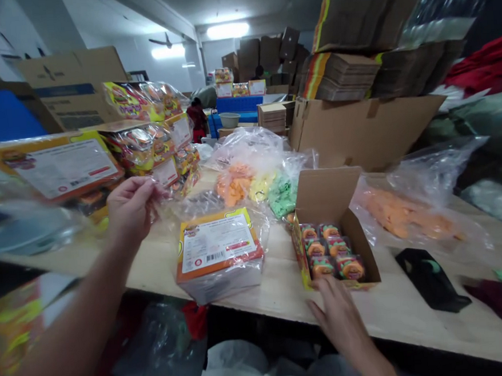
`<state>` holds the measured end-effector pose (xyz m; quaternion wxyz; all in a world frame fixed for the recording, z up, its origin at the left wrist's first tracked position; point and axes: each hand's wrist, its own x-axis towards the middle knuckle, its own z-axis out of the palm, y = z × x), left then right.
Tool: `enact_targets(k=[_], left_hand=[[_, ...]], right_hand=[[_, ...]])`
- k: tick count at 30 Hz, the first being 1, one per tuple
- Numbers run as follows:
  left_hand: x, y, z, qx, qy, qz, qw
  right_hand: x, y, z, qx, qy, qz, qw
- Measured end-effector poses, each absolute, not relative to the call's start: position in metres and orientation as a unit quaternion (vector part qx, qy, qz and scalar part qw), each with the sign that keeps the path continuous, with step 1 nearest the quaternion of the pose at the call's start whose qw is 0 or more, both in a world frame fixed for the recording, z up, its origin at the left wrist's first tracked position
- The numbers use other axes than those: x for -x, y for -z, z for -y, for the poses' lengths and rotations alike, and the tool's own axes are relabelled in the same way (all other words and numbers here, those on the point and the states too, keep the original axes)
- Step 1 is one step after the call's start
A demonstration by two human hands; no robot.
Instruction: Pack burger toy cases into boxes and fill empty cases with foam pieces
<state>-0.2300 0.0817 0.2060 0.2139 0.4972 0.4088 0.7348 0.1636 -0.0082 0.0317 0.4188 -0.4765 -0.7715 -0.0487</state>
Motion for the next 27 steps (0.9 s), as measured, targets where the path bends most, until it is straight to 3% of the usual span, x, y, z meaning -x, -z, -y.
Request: enact_targets(k=[3,6,10,13,22,25,27], left_hand=[[0.23,-0.209,-0.076,-0.493,-0.738,-0.409,0.214],[0.233,-0.214,-0.071,-0.47,-0.752,-0.409,0.212],[0.237,-0.23,-0.078,-0.42,-0.768,-0.443,0.195],[0.241,-0.241,-0.085,-0.452,-0.751,-0.456,0.154],[0.26,-0.253,-0.091,-0.498,-0.689,-0.519,0.09],[0.262,-0.257,-0.101,-0.485,-0.69,-0.517,0.145],[0.263,-0.256,-0.105,-0.479,-0.677,-0.518,0.208]], right_hand=[[-0.113,-0.047,-0.005,0.425,0.074,0.796,0.424],[-0.087,-0.098,-0.049,0.296,0.009,0.851,0.435],[-0.092,-0.182,-0.128,0.305,-0.055,0.735,0.603],[-0.098,-0.221,-0.168,0.333,-0.07,0.697,0.631],[-0.101,-0.234,-0.183,0.336,-0.125,0.711,0.605],[-0.101,-0.236,-0.199,0.339,-0.204,0.697,0.598],[-0.101,-0.232,-0.211,0.347,-0.32,0.682,0.558]])
